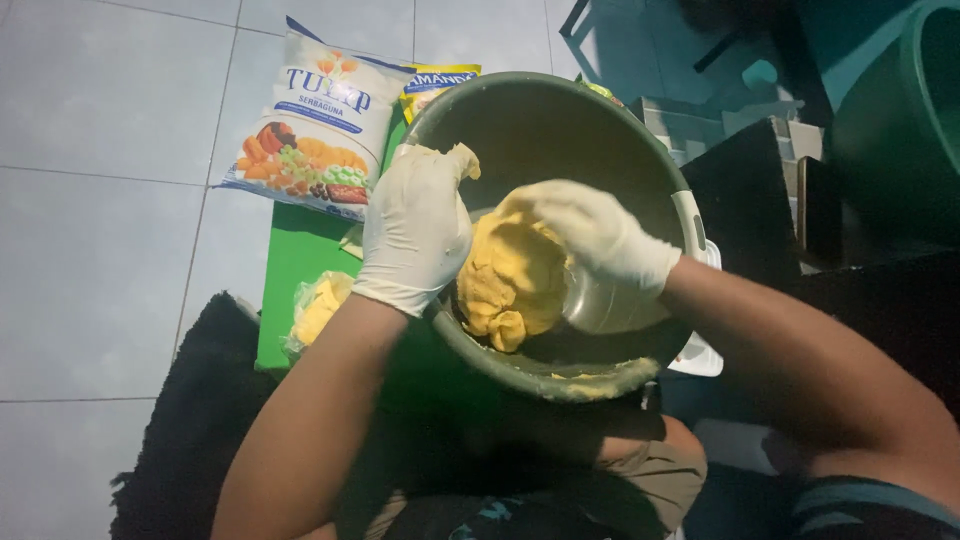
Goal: The person is using both hands to knead a large mass of yellow dough inside a mixing bowl.
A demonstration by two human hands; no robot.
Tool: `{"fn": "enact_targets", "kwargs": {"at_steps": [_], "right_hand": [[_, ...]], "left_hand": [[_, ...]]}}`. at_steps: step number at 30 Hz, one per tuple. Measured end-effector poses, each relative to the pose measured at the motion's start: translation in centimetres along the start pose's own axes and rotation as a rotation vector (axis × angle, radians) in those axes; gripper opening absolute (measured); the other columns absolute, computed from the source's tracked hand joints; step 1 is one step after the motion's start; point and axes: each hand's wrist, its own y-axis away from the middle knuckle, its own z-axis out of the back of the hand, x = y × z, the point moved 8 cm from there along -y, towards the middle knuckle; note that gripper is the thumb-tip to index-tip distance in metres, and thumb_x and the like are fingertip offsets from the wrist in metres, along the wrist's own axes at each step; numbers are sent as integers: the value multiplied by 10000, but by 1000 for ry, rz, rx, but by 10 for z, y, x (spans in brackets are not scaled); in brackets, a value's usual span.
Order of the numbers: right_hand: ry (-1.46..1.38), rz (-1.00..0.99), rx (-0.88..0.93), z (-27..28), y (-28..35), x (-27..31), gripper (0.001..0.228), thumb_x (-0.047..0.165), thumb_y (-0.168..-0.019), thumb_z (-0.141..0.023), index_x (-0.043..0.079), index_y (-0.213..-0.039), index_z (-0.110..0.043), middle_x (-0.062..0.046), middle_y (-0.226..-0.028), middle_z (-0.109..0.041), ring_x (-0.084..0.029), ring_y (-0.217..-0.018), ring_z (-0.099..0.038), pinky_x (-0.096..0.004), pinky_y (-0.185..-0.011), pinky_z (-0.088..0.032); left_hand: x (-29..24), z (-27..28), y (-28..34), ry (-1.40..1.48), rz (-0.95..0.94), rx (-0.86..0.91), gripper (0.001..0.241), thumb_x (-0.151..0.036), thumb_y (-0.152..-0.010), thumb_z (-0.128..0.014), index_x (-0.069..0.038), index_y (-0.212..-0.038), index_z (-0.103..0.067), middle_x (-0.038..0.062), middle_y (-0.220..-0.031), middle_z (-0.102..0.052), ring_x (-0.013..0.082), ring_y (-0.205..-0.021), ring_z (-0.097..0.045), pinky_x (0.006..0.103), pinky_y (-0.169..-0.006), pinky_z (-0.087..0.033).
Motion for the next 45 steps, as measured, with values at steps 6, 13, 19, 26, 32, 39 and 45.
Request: {"fn": "enact_targets", "kwargs": {"at_steps": [6, 13, 19, 26, 32, 39, 45], "right_hand": [[-133, -628, -306, 19, 23, -85, 293, 269, -982, -623, 88, -1170, -755, -145, -1158, -752, -238, -1030, -724, -384, -925, -563], [178, -547, -44, -6, 22, -194, 319, 257, -919, -723, 62, -1171, -736, -234, -960, -716, -356, -860, -727, -442, -709, -597], [-149, -600, -98, -15, 0, -108, 296, 243, -1052, -541, 72, -1224, -711, -232, -966, -665, -351, -811, -650, -438, -661, -521], [20, -396, 56, -28, -20, -65, 311, 352, -992, -680, 178, -1240, -756, -105, -1385, -679, -349, -1328, -590, -463, -1131, -472], [-31, -219, 275, -28, -18, 5, 269, 245, -1001, -655, 55, -1131, -793, -183, -1197, -772, -329, -1124, -738, -487, -969, -572], [14, -192, 457, -21, -12, 19, 269, 226, -968, -674, 25, -1092, -804, -243, -1179, -769, -422, -1112, -735, -541, -970, -555], [71, -291, 532, -23, -1, 15, 256, 219, -949, -682, 58, -1100, -811, -178, -1177, -792, -328, -1102, -765, -456, -1015, -568]], "left_hand": [[5, 0, 2, 13, 2, -24, 258, -37, -903, -554, -158, -1050, -727, 107, -942, -737, 363, -961, -652, 440, -946, -509], [4, 0, 1, 51, -49, -67, 282, 6, -869, -500, -156, -1007, -684, 120, -893, -683, 345, -926, -605, 402, -931, -487], [7, -3, 1, 72, -36, -62, 306, 1, -853, -491, -177, -1004, -688, 78, -906, -692, 316, -925, -604, 391, -904, -481], [11, -7, 3, 33, 5, -40, 330, -13, -841, -489, -189, -1007, -714, 62, -953, -729, 294, -968, -614, 393, -914, -498], [8, -8, -1, 8, 40, 2, 328, -16, -863, -485, -173, -1036, -715, 117, -957, -714, 334, -973, -614, 426, -943, -502], [12, -15, -2, -44, 57, 47, 315, -35, -858, -522, -167, -1063, -722, 78, -975, -709, 315, -988, -628, 429, -952, -495], [15, -21, -1, -93, -19, 24, 323, -52, -879, -449, -188, -1033, -699, 89, -911, -697, 326, -959, -632, 400, -949, -493]]}}
